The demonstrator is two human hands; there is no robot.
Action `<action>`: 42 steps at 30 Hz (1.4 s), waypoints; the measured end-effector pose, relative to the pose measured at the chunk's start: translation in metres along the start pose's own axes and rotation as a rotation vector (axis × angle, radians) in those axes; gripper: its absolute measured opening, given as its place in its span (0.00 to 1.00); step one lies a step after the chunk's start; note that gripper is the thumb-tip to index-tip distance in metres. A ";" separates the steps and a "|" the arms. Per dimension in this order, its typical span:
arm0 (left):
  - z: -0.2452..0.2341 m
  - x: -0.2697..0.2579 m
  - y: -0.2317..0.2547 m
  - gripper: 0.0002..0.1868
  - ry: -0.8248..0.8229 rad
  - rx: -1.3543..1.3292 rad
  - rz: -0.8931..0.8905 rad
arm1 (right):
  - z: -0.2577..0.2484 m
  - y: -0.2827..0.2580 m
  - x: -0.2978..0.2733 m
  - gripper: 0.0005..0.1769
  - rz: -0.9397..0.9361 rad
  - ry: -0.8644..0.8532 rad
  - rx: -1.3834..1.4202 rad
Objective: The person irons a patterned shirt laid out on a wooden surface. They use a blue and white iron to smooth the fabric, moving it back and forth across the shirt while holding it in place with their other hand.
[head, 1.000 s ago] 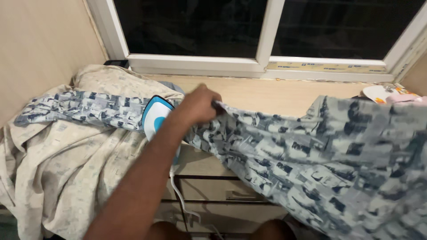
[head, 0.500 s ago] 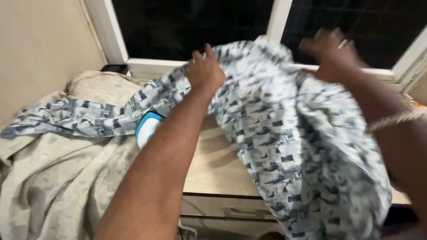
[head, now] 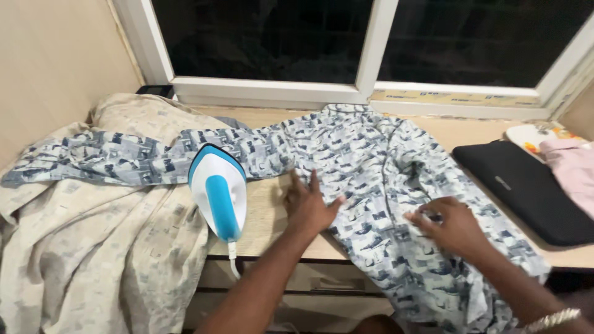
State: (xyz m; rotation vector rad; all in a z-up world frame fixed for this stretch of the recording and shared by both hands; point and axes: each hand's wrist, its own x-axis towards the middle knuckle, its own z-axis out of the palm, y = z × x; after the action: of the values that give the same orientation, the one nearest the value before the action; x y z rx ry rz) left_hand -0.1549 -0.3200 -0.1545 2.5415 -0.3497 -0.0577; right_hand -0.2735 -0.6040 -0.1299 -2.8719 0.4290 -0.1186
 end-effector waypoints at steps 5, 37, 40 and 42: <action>0.031 0.014 -0.013 0.63 0.231 -0.407 -0.149 | 0.016 0.001 -0.025 0.21 -0.241 0.157 -0.135; 0.070 -0.034 -0.011 0.10 -0.313 -1.934 -0.091 | 0.089 0.102 0.072 0.40 -0.010 0.137 -0.189; 0.057 -0.043 -0.031 0.13 -0.228 -1.838 -0.231 | 0.088 0.107 0.071 0.40 -0.031 0.136 -0.202; 0.042 -0.053 -0.041 0.14 -0.181 -1.796 -0.191 | 0.086 0.109 0.070 0.41 -0.028 0.134 -0.198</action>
State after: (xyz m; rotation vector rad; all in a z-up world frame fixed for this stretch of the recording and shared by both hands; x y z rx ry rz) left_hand -0.2016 -0.2959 -0.2135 0.7698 -0.0147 -0.4408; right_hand -0.2270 -0.7077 -0.2369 -3.0772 0.4492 -0.2908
